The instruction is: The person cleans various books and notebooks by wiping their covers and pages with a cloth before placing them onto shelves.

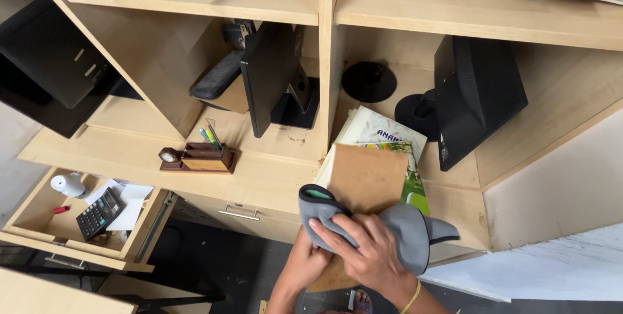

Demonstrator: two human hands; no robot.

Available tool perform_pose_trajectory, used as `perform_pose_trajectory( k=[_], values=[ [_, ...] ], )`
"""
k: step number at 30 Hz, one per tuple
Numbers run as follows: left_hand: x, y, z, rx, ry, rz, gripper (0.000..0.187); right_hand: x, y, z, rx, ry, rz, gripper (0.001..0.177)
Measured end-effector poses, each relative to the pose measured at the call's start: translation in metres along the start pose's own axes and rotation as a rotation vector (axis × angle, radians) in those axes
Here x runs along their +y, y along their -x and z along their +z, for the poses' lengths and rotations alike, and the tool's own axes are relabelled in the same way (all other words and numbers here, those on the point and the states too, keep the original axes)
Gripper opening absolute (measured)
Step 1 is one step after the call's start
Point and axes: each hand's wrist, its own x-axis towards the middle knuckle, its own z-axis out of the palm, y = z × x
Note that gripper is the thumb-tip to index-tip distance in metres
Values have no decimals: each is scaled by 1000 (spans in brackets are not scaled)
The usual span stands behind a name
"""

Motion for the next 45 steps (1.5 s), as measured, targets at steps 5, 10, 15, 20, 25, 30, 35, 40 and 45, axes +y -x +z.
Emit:
perform_pose_trajectory(
  k=[5,10,15,20,25,30,35,40,45],
  values=[
    [55,6,-11,-128,-120,-119,67,33,-13,-1,-34,133,162,62],
    [89,2,-9,-197,-194,-82,65,53,-34,-14,-11,63,326,66],
    [79,9,-11,-146,-169,-52,62,70,-25,-11,8,-104,585,51],
    [69,8,-10,0,-135,-274,65,74,8,4,94,-214,753,44],
    [59,-3,9,282,374,13,59,59,33,13,102,-255,832,44],
    [46,-12,33,608,523,103,62,40,60,15,92,-316,824,49],
    [40,-19,42,805,786,65,77,71,100,41,203,-1130,1504,61],
    [41,-29,60,695,880,2,75,59,131,47,228,-1403,1422,77],
    [30,-33,58,374,633,-168,52,78,96,7,421,-1076,1683,70]
  ],
)
